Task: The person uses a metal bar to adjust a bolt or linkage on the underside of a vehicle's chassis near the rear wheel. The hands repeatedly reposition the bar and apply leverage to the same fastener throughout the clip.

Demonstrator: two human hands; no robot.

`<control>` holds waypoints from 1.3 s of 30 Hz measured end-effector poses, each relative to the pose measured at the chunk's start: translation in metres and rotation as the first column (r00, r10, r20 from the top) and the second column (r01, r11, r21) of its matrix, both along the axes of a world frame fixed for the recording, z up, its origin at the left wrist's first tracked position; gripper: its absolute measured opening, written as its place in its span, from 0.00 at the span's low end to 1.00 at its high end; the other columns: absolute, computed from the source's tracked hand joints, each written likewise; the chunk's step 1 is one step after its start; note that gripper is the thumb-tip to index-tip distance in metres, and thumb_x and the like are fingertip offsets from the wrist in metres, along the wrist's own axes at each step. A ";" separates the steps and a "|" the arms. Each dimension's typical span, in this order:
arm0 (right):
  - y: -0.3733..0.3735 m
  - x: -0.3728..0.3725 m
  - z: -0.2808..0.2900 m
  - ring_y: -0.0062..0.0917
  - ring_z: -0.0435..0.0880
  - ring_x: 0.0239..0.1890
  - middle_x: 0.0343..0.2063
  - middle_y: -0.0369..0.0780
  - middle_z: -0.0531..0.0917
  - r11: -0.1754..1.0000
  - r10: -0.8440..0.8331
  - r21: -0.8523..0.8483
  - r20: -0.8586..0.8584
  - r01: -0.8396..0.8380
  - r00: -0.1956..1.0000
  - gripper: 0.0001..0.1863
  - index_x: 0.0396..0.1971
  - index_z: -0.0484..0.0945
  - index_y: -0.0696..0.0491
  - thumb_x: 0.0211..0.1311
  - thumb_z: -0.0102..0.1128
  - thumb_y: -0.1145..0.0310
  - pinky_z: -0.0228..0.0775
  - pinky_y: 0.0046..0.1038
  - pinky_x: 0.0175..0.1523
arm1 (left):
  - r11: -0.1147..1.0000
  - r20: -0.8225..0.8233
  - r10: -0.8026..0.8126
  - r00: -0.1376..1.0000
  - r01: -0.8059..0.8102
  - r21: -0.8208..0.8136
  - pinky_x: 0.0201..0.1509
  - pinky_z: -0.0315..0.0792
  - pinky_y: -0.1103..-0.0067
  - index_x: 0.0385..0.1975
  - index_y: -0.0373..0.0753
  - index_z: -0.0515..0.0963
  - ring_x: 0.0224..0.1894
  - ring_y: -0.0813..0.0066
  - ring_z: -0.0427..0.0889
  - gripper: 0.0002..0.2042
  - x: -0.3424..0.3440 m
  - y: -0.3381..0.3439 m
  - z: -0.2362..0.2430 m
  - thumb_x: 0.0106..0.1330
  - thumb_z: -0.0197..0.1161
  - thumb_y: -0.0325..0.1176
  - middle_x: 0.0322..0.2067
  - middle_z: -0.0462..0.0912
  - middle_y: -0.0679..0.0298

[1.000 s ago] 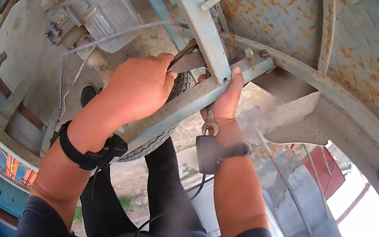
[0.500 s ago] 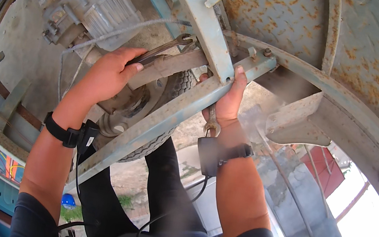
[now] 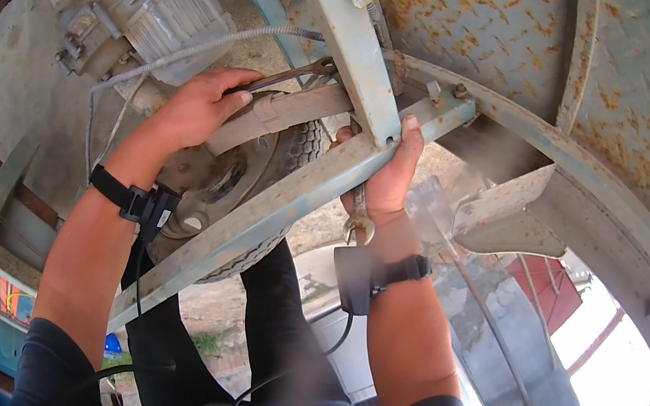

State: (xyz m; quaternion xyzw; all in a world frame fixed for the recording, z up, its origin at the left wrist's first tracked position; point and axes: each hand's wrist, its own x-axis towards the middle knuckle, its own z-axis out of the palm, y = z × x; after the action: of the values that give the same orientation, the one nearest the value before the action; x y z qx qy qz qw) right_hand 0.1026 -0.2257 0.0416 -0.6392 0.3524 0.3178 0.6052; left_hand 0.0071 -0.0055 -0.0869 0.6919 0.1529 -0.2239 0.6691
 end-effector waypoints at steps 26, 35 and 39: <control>0.006 -0.001 -0.002 0.33 0.83 0.32 0.30 0.45 0.83 0.997 -0.020 -0.072 0.018 0.022 1.000 0.39 0.53 0.77 0.55 0.68 0.45 0.31 0.77 0.36 0.39 | 0.925 -0.114 -0.173 0.978 0.201 0.321 0.49 0.78 0.56 0.42 0.29 0.77 0.42 0.42 0.85 0.14 0.042 -0.015 0.149 0.72 0.55 0.36 0.35 0.85 0.42; -0.004 0.000 -0.003 0.32 0.82 0.30 0.29 0.44 0.82 1.000 0.006 -0.006 0.014 -0.006 1.000 0.39 0.52 0.77 0.53 0.66 0.45 0.29 0.77 0.36 0.38 | 0.965 -0.073 -0.165 0.984 0.177 0.196 0.55 0.75 0.57 0.58 0.35 0.76 0.51 0.43 0.81 0.17 -0.015 0.021 0.110 0.74 0.56 0.34 0.50 0.83 0.46; 0.002 0.000 -0.001 0.32 0.81 0.29 0.28 0.44 0.82 1.000 -0.006 -0.007 -0.001 0.006 1.000 0.39 0.52 0.77 0.53 0.66 0.45 0.29 0.77 0.36 0.38 | 0.994 -0.018 -0.027 0.999 0.028 0.107 0.60 0.74 0.62 0.62 0.37 0.74 0.56 0.46 0.81 0.19 -0.026 0.017 0.076 0.74 0.58 0.32 0.55 0.81 0.47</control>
State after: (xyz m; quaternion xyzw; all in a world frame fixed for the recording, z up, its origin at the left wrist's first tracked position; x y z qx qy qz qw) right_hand 0.1022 -0.2234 0.0411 -0.6400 0.3558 0.3149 0.6039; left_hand -0.0185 0.0115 -0.0114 0.7270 0.1608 -0.2304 0.6265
